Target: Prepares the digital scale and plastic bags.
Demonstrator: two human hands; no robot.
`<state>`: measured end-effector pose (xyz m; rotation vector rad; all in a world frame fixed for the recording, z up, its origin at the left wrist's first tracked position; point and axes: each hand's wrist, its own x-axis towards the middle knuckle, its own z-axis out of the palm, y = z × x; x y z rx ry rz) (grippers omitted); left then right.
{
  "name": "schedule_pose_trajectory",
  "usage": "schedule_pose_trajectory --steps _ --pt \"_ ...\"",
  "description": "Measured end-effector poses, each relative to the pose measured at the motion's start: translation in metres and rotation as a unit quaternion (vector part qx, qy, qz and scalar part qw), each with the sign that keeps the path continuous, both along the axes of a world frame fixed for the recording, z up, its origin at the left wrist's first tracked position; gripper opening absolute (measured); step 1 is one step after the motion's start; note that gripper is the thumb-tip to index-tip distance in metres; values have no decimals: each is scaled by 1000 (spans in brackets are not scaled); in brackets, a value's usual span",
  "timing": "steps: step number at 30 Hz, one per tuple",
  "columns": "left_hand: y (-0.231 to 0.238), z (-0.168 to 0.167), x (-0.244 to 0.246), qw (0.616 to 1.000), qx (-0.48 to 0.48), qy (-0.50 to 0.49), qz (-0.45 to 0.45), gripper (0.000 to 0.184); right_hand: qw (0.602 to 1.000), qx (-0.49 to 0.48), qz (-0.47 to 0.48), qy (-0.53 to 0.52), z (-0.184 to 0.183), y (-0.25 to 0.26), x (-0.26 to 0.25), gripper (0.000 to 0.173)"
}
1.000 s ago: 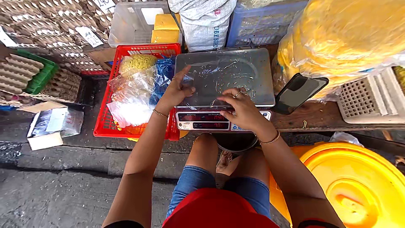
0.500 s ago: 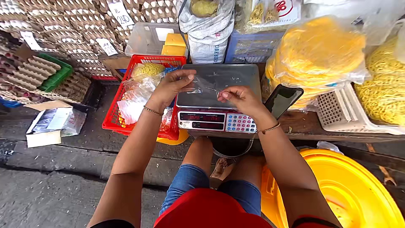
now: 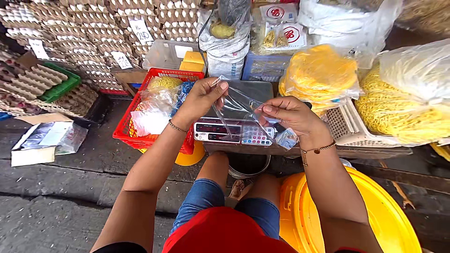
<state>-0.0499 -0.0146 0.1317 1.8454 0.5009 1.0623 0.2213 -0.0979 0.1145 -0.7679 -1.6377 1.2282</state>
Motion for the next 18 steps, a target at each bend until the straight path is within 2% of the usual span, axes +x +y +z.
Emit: schedule_pose_trajectory --steps 3,6,8,11,12,14,15,18 --pt "-9 1 0 998 14 32 58 20 999 19 -17 -32 -3 3 10 18" --pt "-9 -2 -4 993 79 49 76 20 993 34 -72 -85 0 0 11 15" --pt "-11 -3 -7 989 118 66 65 20 990 42 -77 -113 2 -3 7 25" --pt "-17 0 -7 987 137 77 22 18 994 33 -25 -100 0 2 -9 47" --pt "-18 1 -7 987 140 80 12 18 996 27 -11 -89 -4 5 -16 45" --pt "-19 1 -7 983 155 97 10 19 997 31 -3 -73 -12 11 -30 20" --pt "-19 2 -7 981 164 106 12 19 997 42 -5 -69 -17 14 -36 13" --pt "-20 2 -12 972 189 138 27 23 996 57 5 -74 -25 19 -42 23"
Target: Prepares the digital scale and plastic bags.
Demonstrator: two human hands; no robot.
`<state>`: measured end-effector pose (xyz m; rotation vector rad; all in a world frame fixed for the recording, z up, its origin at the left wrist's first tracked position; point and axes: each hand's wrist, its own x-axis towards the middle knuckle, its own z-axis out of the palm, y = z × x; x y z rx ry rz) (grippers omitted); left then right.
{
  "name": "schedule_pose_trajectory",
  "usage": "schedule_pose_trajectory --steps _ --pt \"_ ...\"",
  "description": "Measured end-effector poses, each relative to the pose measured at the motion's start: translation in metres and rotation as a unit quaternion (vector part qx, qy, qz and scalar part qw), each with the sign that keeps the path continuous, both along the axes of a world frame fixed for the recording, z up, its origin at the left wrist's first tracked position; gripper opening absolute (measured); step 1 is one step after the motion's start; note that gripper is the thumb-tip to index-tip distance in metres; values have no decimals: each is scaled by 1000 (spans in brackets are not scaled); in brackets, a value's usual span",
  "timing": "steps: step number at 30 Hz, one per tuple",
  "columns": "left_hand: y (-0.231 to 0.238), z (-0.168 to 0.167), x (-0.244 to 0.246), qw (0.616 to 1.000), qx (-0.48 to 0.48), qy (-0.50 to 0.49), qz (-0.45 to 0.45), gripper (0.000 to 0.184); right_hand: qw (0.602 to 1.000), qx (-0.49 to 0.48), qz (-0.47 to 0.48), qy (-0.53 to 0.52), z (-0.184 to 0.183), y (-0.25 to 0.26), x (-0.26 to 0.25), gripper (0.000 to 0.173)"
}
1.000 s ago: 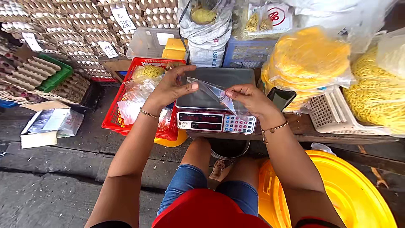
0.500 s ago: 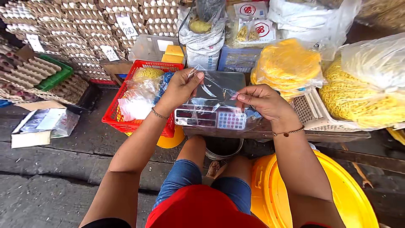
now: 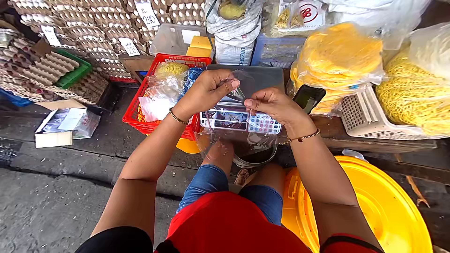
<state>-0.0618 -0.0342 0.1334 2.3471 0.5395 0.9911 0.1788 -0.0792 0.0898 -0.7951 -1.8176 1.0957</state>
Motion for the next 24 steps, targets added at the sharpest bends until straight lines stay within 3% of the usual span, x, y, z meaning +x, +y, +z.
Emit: schedule_pose_trajectory --steps 13,15,17,19,21,24 --pt "-10 -11 -6 991 57 118 -9 29 987 -76 113 -84 -21 -13 13 5" --pt "-12 -12 -10 993 56 106 6 29 990 -52 89 -94 -25 -22 32 28" --pt "-13 -14 -13 995 51 88 19 29 998 -42 28 -27 -25 -36 52 46" --pt "-15 -19 -11 995 50 81 29 29 994 4 -90 61 -23 -57 56 34" --pt "-20 -27 -3 993 52 89 52 30 957 73 -258 105 -18 -77 34 31" --pt "-38 -40 21 990 56 94 85 31 894 190 -401 60 -23 -80 -8 53"
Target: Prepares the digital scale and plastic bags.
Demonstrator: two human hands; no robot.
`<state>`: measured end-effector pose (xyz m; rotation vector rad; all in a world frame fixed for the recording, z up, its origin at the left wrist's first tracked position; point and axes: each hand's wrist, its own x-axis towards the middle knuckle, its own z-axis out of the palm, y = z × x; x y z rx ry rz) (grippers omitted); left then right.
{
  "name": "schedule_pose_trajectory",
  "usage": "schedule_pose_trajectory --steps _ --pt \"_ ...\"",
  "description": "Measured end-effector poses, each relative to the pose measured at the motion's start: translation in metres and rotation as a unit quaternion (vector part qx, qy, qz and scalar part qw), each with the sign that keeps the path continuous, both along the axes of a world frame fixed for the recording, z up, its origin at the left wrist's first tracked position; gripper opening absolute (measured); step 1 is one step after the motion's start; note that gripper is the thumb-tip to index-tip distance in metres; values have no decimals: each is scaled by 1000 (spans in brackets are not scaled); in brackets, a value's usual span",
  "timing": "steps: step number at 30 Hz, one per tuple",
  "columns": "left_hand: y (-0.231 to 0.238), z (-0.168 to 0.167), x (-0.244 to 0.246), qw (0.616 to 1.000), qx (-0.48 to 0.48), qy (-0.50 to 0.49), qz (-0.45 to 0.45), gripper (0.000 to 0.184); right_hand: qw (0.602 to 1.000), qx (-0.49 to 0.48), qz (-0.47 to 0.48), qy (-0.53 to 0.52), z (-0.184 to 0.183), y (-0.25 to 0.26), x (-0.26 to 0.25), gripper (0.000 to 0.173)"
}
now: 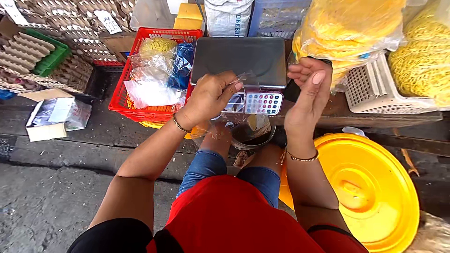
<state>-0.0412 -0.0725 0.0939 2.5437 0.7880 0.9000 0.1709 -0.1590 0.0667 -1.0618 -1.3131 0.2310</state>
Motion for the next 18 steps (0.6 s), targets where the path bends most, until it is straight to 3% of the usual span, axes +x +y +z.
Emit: schedule_pose_trajectory --steps 3,7,12,15,18 --pt "-24 -12 21 1000 2 -3 16 31 998 24 -43 -31 -16 12 -27 56" --pt "-39 -23 18 999 -2 -10 34 31 1000 -1 11 15 -52 18 -38 44" --pt "-55 -46 -20 995 -44 -11 88 29 986 -33 -143 -77 -112 30 -9 47" --pt "-53 -50 -63 984 -76 -60 150 27 937 -168 -304 -21 -166 26 55 53" --pt "-53 -56 -97 971 -111 -83 194 27 856 -256 -438 97 -215 32 106 51"
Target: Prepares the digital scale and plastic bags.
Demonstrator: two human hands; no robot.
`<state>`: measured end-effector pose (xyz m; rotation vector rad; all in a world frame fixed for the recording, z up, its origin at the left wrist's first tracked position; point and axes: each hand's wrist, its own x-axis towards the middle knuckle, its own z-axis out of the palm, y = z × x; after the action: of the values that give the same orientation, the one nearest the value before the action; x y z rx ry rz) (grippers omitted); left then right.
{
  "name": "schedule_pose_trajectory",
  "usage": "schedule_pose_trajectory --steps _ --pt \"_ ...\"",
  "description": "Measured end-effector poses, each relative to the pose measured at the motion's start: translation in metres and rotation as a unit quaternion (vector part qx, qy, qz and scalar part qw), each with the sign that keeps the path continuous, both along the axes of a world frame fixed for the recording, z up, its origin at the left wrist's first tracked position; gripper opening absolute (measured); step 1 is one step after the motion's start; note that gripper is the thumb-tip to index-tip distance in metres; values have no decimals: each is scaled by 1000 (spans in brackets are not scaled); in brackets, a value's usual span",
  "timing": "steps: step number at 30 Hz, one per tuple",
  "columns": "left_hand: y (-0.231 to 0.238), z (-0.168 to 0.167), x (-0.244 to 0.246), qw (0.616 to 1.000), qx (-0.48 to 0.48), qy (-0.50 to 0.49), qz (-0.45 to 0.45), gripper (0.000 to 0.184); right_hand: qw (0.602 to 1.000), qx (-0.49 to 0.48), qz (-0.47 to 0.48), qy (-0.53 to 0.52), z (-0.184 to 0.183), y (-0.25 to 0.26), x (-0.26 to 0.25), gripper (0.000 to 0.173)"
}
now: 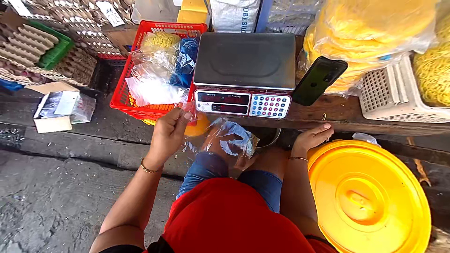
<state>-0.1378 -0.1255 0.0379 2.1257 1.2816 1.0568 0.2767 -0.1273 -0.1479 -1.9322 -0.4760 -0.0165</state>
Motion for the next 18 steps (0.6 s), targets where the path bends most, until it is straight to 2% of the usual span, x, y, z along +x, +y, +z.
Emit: schedule_pose_trajectory --steps 2,4,5,6,7,8,9,10,11,13,14,15,16,18 --pt "-1 -5 -13 1000 -25 -15 5 26 993 11 20 114 -28 15 10 58" --pt "-2 -8 -20 999 -39 -21 10 26 973 65 72 208 -52 31 -5 61" --pt "-2 -9 -23 999 -41 -21 14 26 967 61 109 224 -62 32 -18 62" --pt "-2 -9 -27 999 -42 -20 19 26 963 5 166 213 -72 25 -32 64" --pt "-1 -8 -30 999 -43 -19 24 25 945 -93 249 190 -76 12 -48 68" --pt "1 -8 -34 998 -43 -19 30 25 902 -194 339 181 -72 -1 -64 69" --pt "2 -8 -38 998 -43 -17 38 25 860 -269 405 157 -64 -12 -82 58" --pt "2 -8 -43 998 -41 -13 47 25 831 -297 454 120 -49 -22 -101 45" --pt "2 -8 -48 998 -38 -8 55 25 821 -268 498 76 -32 -31 -119 37" --pt "4 -9 -58 997 -37 -2 71 24 841 -71 533 -62 -1 -35 -147 30" --pt "4 -10 -61 996 -38 1 78 24 842 22 521 -141 15 -25 -153 29" --pt "4 -12 -64 996 -41 1 83 25 835 68 503 -213 29 -9 -153 30" --pt "3 -13 -67 995 -43 -2 85 25 829 72 484 -271 42 9 -149 37" --pt "2 -16 -71 995 -42 -12 91 25 829 2 433 -354 56 49 -140 56"
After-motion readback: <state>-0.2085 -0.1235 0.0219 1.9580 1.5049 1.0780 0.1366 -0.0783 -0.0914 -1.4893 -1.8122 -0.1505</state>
